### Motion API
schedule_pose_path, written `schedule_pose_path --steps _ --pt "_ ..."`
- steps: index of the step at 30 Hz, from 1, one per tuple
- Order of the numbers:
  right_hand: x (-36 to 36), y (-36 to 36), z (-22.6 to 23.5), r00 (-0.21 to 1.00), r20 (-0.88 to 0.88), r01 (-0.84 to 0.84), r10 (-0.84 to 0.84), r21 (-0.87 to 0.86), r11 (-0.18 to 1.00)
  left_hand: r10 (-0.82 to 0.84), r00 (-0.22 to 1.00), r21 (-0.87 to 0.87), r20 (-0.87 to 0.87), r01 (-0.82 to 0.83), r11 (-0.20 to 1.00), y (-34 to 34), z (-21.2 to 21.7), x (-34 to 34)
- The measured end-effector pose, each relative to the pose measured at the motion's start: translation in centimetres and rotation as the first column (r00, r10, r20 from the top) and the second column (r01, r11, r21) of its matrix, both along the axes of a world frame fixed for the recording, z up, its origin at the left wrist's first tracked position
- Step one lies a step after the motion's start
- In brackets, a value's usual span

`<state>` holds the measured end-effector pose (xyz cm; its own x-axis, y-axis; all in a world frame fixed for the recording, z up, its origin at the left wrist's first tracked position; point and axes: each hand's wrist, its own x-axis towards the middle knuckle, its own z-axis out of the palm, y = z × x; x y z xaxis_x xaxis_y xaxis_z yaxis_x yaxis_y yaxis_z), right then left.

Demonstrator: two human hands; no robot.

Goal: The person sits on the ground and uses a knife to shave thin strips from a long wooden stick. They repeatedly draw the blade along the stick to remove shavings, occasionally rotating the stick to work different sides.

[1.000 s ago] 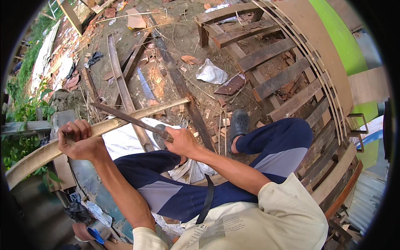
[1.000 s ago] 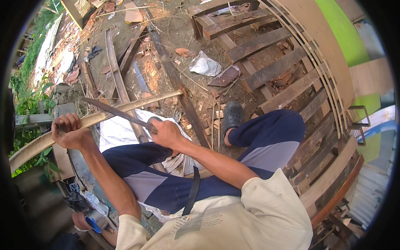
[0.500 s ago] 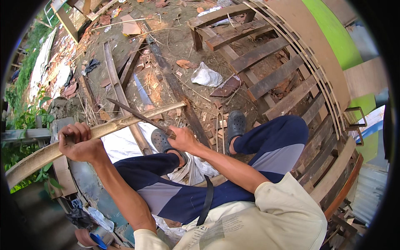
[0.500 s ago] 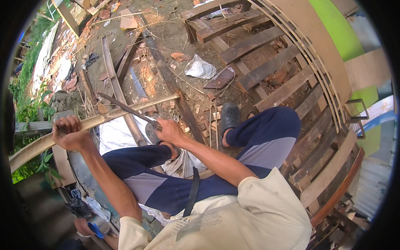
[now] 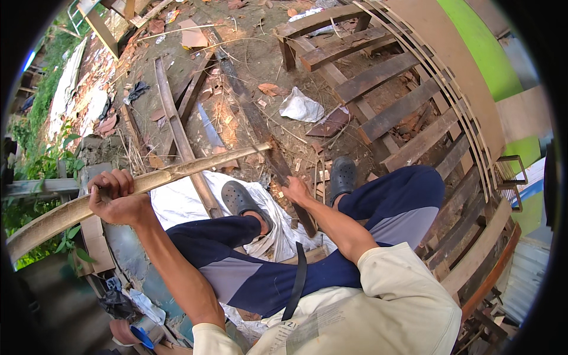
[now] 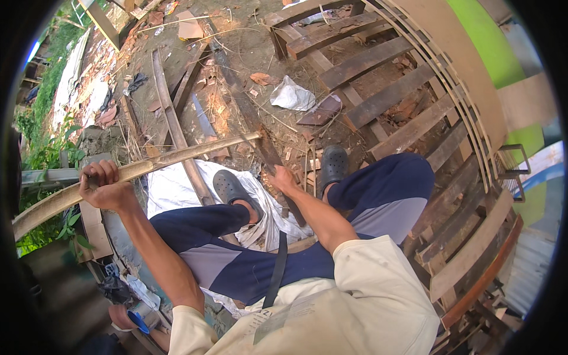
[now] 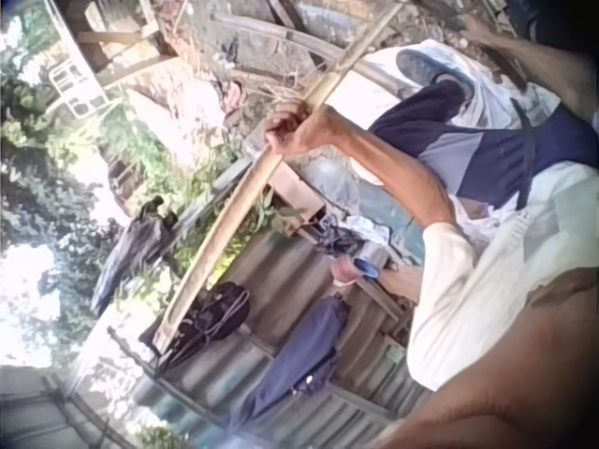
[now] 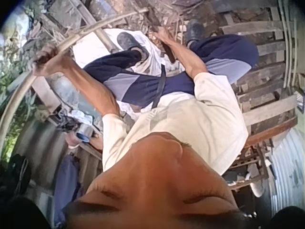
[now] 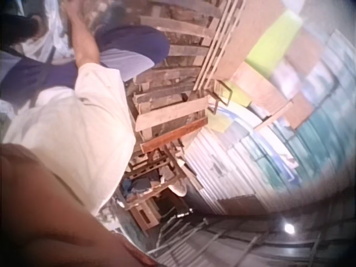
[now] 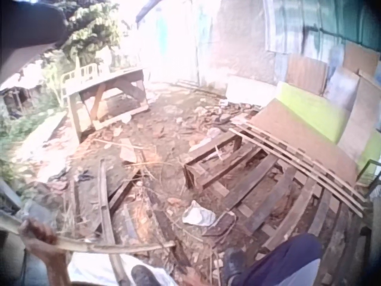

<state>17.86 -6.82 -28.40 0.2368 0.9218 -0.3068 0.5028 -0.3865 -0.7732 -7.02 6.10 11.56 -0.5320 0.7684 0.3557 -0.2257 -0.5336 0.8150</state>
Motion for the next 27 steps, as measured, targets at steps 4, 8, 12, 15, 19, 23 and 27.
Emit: schedule_pose_path --steps 4,8,12,15,19,23,27 --pt "2.6 0.8 2.0 0.997 -0.044 -0.082 0.071 -0.379 0.922 0.029 0.999 0.025 0.016 -0.03 0.999 -0.5 -0.7 -1.5" --pt "1.5 -0.8 0.9 0.992 0.002 -0.123 0.123 -0.092 0.988 -0.071 0.997 0.048 -0.022 0.072 0.996 -0.7 -0.7 -1.5" --pt "2.7 0.5 0.2 0.992 0.043 -0.081 0.115 -0.473 0.877 -0.021 1.0 0.017 -0.007 0.021 1.0 -0.5 -0.5 -1.5" --pt "4.0 1.7 0.5 0.987 0.077 -0.082 0.143 -0.523 0.848 -0.007 1.0 0.029 0.023 0.006 1.0 -0.6 -0.5 -2.0" --pt "6.8 5.8 3.8 0.929 0.133 -0.219 0.344 -0.553 0.804 -0.039 0.997 0.019 0.061 0.038 0.999 -0.3 -1.1 -3.0" --pt "9.3 8.9 12.3 0.797 0.326 -0.337 0.509 -0.459 0.822 -0.031 0.991 0.008 0.134 0.03 1.0 -1.4 0.1 -5.7" --pt "10.2 8.8 21.4 0.825 0.313 -0.416 0.47 -0.227 0.881 0.008 0.975 -0.035 0.222 -0.001 0.999 -1.6 0.3 -8.4"
